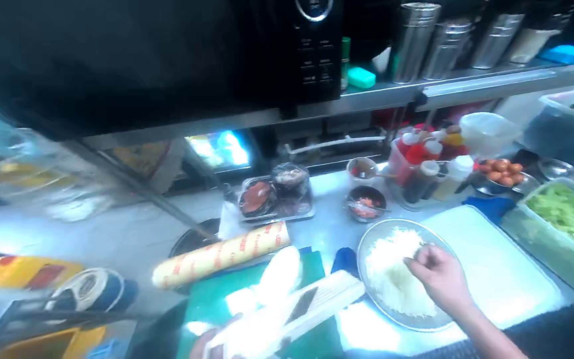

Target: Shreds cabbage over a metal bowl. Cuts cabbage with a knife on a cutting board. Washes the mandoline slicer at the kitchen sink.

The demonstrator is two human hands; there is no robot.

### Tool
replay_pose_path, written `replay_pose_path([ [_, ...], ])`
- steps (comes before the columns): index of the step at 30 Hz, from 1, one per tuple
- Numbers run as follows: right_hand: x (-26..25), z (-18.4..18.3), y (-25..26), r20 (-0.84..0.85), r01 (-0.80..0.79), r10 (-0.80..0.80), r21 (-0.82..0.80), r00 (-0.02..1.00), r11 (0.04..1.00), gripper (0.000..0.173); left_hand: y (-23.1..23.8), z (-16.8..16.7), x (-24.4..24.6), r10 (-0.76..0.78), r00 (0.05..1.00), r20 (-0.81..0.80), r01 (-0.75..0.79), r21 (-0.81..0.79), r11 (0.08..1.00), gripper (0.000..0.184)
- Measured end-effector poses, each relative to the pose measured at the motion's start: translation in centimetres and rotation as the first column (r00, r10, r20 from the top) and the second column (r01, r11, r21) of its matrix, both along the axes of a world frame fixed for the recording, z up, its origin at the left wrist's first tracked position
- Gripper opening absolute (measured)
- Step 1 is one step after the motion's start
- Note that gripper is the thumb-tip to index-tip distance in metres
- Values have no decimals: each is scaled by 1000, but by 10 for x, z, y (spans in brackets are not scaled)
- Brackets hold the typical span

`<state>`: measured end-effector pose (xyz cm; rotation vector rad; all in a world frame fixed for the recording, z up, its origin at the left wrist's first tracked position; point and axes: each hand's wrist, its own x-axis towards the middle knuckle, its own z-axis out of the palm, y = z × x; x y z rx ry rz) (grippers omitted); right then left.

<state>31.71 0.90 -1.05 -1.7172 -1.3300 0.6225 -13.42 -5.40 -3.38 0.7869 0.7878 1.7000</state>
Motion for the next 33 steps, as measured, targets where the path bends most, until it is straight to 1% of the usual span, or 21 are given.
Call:
replay_pose_path([
  [1,22,-16,-10,179,22,2,-134,984,991,17,4,6,11,16,1000,7,-16,-14,1000,59],
  [2,40,-30,-21,272,21,56,-271,961,962,16,7,10,20,29,999,31,-28,-29,999,56],
  [3,54,-42,-31,277,-4,122,-393,953,920,35,9,13,28,41,997,72,-37,-52,998,52],
  [4,61,-52,-41,237,-15,143,-472,961,882,50,11,16,36,57,992,115,-47,-94,995,48],
  [5,63,-58,-49,194,-10,122,-495,973,869,55,12,19,42,80,985,155,-57,-151,987,42],
  [6,62,-62,-57,135,-12,90,-493,987,870,56,13,22,48,105,978,180,-65,-216,974,38],
  [8,57,-67,-66,38,-32,58,-483,998,875,54,12,28,54,150,972,180,-79,-349,934,37],
  [10,50,-75,-69,5,-60,71,-465,997,883,51,12,31,58,190,966,175,-97,-434,896,37],
  [12,41,-82,-69,12,-99,116,-443,993,891,46,10,33,60,204,962,180,-102,-459,883,38],
  [14,34,-84,-66,20,-155,179,-410,984,899,41,8,34,61,184,965,188,-95,-403,910,35],
  [16,30,-78,-61,33,-203,227,-343,973,917,38,8,31,63,113,979,170,-68,-250,966,36],
  [17,30,-72,-60,49,-217,242,-302,969,928,38,8,29,65,70,990,121,-51,-150,987,40],
  [19,30,-56,-56,90,-216,237,-194,967,957,34,12,30,74,12,995,-103,-9,26,1000,59],
  [21,33,-36,-52,93,-212,221,-93,971,973,30,20,38,94,-5,954,-299,59,170,984,77],
  [23,38,-17,-46,64,-230,230,-11,971,973,27,28,48,122,-21,910,-413,144,270,952,89],
  [25,44,-3,-40,28,-282,281,86,959,956,25,33,58,152,-56,879,-474,235,329,915,94],
  [27,50,-1,-34,57,-353,348,179,936,918,27,36,65,180,-93,845,-526,320,359,877,94],
  [29,59,-14,-31,152,-385,361,182,920,905,31,35,70,205,-106,798,-593,380,359,852,94],
  [30,65,-27,-31,192,-372,342,146,920,917,32,34,72,215,-94,775,-625,390,356,849,93],
  [31,72,-44,-31,212,-333,310,87,927,939,34,33,73,223,-70,752,-655,390,357,849,92],
  [33,87,-75,-34,200,-201,217,-98,955,975,38,35,70,234,-34,721,-692,389,363,847,91],
])
